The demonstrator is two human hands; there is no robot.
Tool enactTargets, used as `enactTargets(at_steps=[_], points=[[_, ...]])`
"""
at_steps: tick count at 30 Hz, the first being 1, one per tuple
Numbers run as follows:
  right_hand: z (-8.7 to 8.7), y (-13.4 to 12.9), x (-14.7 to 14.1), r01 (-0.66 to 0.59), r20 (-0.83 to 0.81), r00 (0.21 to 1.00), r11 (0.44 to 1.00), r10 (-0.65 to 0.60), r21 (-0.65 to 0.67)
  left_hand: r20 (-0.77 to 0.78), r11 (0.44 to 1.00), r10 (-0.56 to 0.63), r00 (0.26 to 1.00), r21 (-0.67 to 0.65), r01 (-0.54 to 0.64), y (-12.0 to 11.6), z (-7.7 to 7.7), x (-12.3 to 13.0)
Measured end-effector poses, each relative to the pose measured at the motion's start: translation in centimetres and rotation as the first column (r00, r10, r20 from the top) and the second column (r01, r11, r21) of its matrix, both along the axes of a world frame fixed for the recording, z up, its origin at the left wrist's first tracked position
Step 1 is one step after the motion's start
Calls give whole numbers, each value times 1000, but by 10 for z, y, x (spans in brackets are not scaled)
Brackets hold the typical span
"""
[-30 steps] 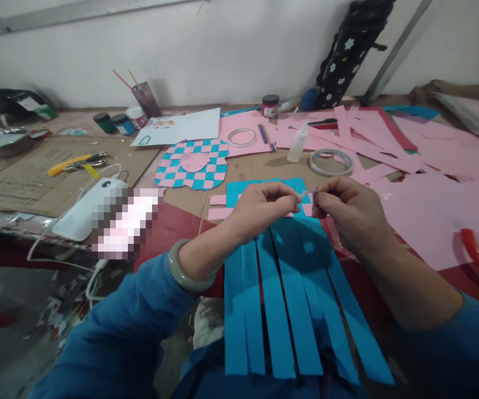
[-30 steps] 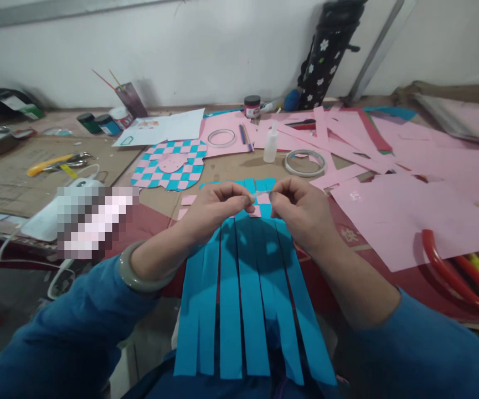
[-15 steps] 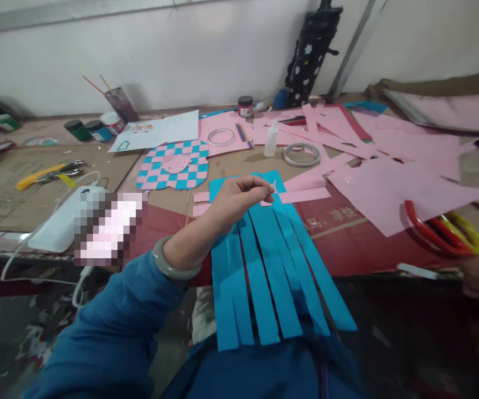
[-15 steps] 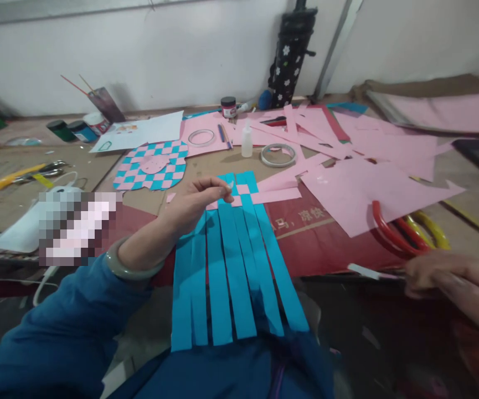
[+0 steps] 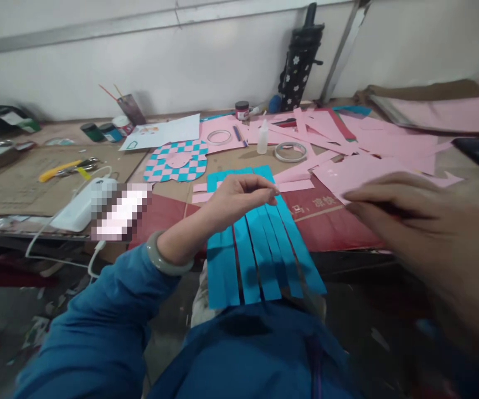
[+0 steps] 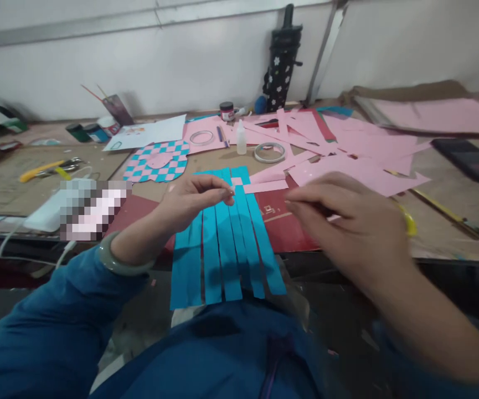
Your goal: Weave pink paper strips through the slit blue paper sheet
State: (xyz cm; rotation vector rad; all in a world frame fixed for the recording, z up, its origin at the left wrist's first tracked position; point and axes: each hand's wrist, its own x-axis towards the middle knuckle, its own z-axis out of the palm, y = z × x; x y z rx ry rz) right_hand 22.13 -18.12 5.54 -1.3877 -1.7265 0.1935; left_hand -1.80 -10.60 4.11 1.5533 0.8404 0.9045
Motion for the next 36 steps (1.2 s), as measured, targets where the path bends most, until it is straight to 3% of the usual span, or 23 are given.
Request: enactTargets(at_steps=[3, 6, 9, 13, 16, 19, 21, 24, 26, 30, 36], points=[[-4, 31, -40, -241, -23, 970, 970, 240, -26, 38, 999, -9, 999, 35, 8, -12, -1, -4], [-13, 44, -59, -335, -166, 937, 927, 308, -170, 37, 1000, -2, 999, 28, 1, -18, -5, -10], [-20, 44, -64, -343, -211, 930, 915, 300, -214, -3, 1000, 9, 1000, 22, -9, -20, -8, -15], [-18, 39, -69, -305, -155, 948, 935, 279, -183, -36, 998, 51, 998, 42, -49, -20, -12, -16], [-16, 37, -74, -312, -120, 948, 937, 296, -156, 29, 997, 19, 999, -71, -17, -18, -16, -17], [-18, 36, -76, -312, -196, 940, 934, 278, -175, 146, 971, -43, 988, -225, 76, -13, -19, -25], [-21, 38, -74, -306, -314, 919, 933, 237, -191, 175, 972, 37, 984, -234, 5, -10, -19, -38], [-27, 46, -70, -270, -453, 878, 942, 156, -199, 82, 952, 307, 948, -29, -306, -8, -17, -65], [-30, 53, -68, -238, -477, 872, 945, 105, -226, -54, 900, 419, 906, 160, -406, -8, -17, -83], [-31, 65, -73, -217, -439, 896, 932, 71, -290, -301, 836, 489, 819, 429, -342, -6, -29, -110], [-35, 75, -89, -299, -335, 922, 908, 196, -292, -555, 809, 480, 679, 579, -99, 0, -49, -126]])
